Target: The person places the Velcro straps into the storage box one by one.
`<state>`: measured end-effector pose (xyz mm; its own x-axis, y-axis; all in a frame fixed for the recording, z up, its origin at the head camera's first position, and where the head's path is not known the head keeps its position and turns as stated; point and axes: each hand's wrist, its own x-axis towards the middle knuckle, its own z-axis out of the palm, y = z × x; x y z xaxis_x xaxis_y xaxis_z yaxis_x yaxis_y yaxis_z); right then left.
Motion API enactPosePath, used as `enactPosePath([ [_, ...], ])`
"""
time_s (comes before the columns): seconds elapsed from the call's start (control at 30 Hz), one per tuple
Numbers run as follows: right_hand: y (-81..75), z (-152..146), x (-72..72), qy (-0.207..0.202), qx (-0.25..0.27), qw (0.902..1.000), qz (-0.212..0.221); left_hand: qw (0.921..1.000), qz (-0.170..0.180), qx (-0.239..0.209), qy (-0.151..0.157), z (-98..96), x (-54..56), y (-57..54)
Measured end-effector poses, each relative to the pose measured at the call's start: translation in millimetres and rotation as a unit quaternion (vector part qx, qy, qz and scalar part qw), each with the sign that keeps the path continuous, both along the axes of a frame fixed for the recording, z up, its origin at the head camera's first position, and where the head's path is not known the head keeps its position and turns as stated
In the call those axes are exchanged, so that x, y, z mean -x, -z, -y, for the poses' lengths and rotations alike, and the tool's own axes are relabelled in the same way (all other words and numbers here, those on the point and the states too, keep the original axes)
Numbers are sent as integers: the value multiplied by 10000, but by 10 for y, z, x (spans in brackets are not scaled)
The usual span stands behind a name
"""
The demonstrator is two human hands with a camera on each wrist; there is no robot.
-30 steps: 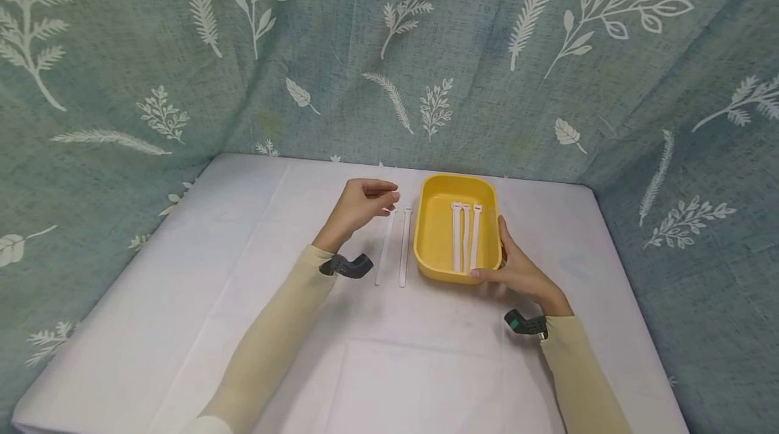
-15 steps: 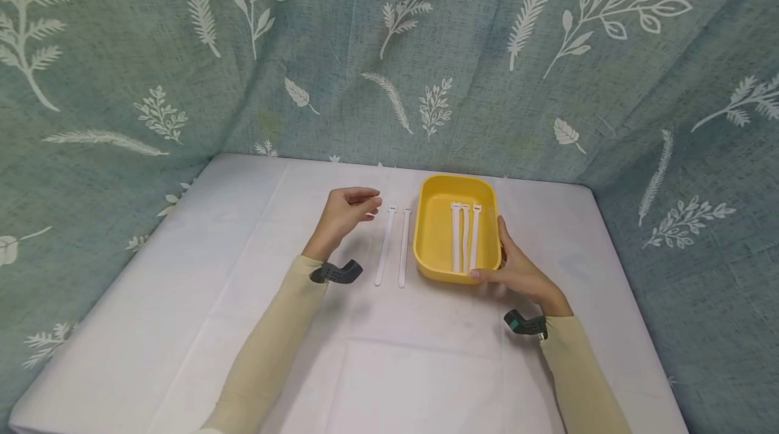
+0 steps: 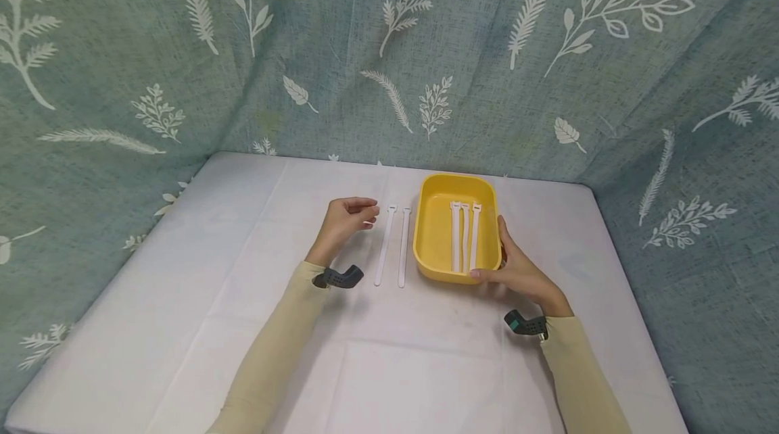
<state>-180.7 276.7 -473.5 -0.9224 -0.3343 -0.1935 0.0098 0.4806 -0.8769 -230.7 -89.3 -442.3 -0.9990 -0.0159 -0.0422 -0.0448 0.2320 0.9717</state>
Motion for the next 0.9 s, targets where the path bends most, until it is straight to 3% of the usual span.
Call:
enactPosePath([
  [0.47,22,-1,13,-12,89,10000,-22,9978,628,60,-210,-8,39,193],
  [0.9,-26,16,-8,56,-53,10000,31,9951,780,601,-96,-37,30,364],
])
